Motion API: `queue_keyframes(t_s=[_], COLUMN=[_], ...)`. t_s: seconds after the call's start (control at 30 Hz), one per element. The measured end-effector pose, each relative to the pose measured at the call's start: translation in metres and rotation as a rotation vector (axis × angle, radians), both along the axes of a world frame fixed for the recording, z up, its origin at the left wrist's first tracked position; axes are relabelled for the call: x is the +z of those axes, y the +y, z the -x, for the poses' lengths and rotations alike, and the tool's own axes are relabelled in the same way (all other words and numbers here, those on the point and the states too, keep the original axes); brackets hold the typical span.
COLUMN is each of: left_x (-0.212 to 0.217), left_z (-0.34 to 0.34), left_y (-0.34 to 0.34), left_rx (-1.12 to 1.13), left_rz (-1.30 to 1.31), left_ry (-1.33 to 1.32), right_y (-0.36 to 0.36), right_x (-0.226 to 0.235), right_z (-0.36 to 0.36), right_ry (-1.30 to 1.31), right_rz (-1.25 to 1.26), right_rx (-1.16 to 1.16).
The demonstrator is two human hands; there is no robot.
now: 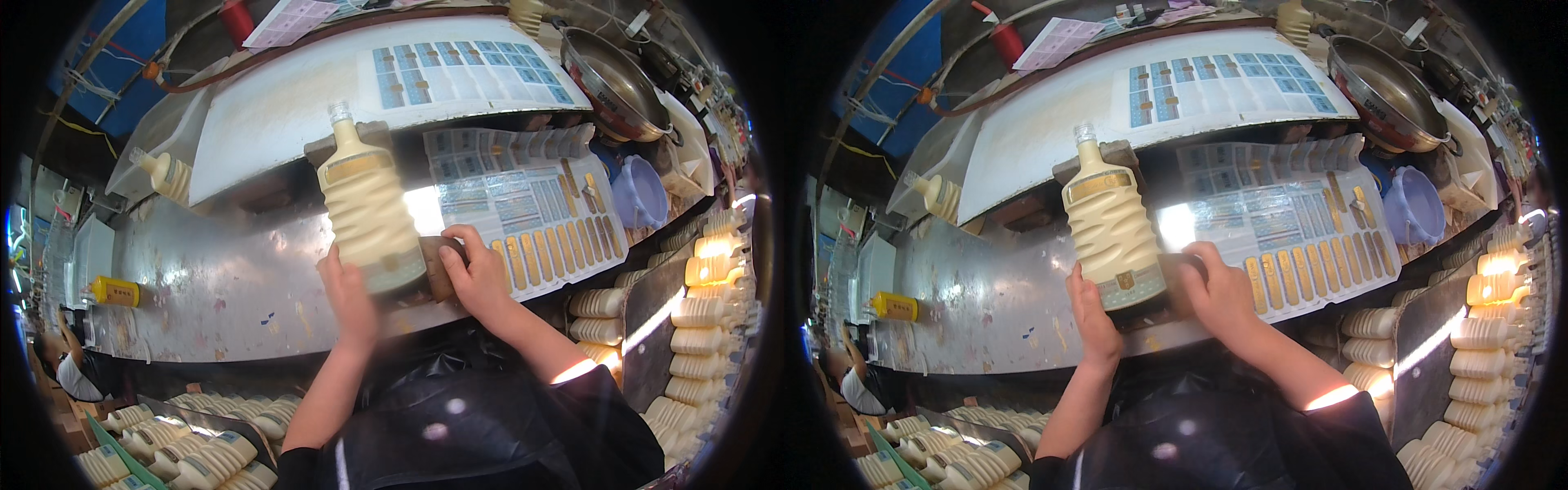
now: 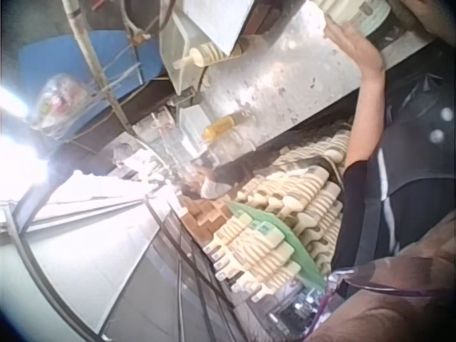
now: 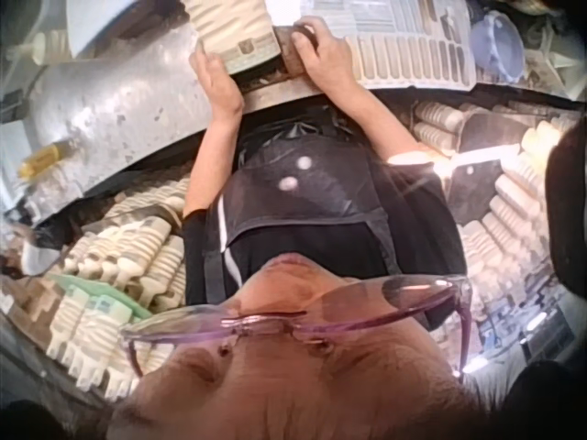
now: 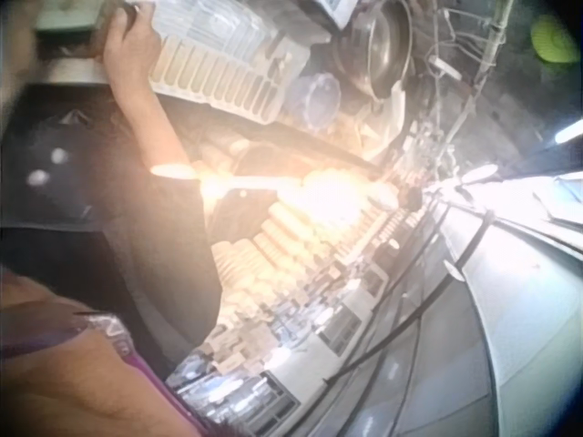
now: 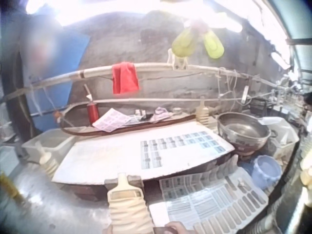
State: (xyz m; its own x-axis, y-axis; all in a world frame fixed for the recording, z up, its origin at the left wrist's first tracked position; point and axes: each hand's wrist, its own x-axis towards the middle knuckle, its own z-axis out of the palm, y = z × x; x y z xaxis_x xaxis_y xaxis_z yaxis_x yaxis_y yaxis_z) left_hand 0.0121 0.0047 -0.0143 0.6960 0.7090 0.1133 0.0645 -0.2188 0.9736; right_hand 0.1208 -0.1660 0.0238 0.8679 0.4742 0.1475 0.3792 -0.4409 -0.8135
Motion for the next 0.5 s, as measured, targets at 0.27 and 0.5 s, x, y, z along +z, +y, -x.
queue_keyframes(t_s=[0.27, 0.5], left_x=[0.009, 0.006], left_z=[0.001, 0.011], left_y=[-0.004, 0.007], left_rx=[-0.008, -0.046], left_rz=[-0.043, 0.019], left_ry=[0.082, 0.04], right_y=[0.008, 0.014], right_x=[-0.011, 0.019], right_z=[0.0, 0.008], right_ry=[0.067, -0.091], right_rz=[-0.168, -0.246], right_rx=[0.038, -0.042])
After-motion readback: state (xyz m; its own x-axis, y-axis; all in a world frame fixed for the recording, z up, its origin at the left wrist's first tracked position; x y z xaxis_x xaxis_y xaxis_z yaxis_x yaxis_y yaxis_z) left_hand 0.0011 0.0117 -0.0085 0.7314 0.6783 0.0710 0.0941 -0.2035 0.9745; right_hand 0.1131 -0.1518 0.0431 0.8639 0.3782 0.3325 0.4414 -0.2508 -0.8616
